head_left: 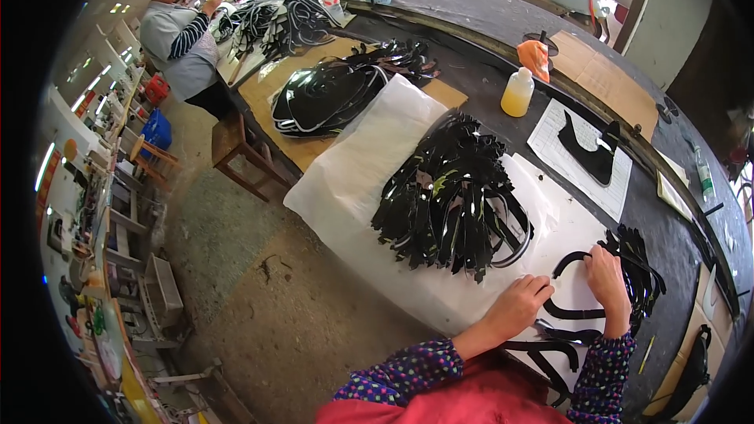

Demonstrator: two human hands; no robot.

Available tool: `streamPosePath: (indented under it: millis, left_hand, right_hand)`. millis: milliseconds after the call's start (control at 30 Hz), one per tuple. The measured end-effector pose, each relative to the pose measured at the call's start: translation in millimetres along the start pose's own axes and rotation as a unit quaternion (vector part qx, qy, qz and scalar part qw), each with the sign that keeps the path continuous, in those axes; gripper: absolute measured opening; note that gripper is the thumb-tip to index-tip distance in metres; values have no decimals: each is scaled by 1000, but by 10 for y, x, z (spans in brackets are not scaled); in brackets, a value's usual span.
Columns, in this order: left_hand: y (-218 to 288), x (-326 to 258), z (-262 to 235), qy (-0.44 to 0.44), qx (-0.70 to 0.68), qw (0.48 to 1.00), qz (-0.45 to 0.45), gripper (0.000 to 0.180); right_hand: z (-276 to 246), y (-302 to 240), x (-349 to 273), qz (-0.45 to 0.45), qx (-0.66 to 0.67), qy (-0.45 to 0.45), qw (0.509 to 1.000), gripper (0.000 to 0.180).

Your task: Applying adhesive to shoe components and assembling them on a workbench.

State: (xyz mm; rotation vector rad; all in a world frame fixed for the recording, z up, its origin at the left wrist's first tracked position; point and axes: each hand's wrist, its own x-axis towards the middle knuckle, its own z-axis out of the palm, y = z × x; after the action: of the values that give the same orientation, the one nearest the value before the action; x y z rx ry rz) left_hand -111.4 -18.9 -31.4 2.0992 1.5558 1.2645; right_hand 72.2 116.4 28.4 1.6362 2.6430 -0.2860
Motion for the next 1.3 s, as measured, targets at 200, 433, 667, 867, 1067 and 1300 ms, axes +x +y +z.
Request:
streamPosePath:
  millis: [200,433,667,867,1067,1300]
  left_hand:
    - [9,-9,-10,-11,-6,1000,-10,29]
    - [-22,-64,9,-26,10,999,-24,41]
    - [123,66,-1292,132,-2,984,116,37]
    - [-1676,616,-2921,483,13,808,-337,43]
    - [-2815,480,-3621,440,-74,717,-536,60]
    - [-2946,555,-3723,470,25,697,-542,31]
  right_hand:
    - [35,18,5,7,1,4,1000,16]
    - [62,-8,11,0,-5,29,1000,16]
    - [-7,-7,-38,21,23,26,999,16]
    - [144,123,-103,-22,-15,221,975,23]
    - [104,72,-388,-19,80,284,955,32]
    - [121,20,-1014,-35,155,237,958,22]
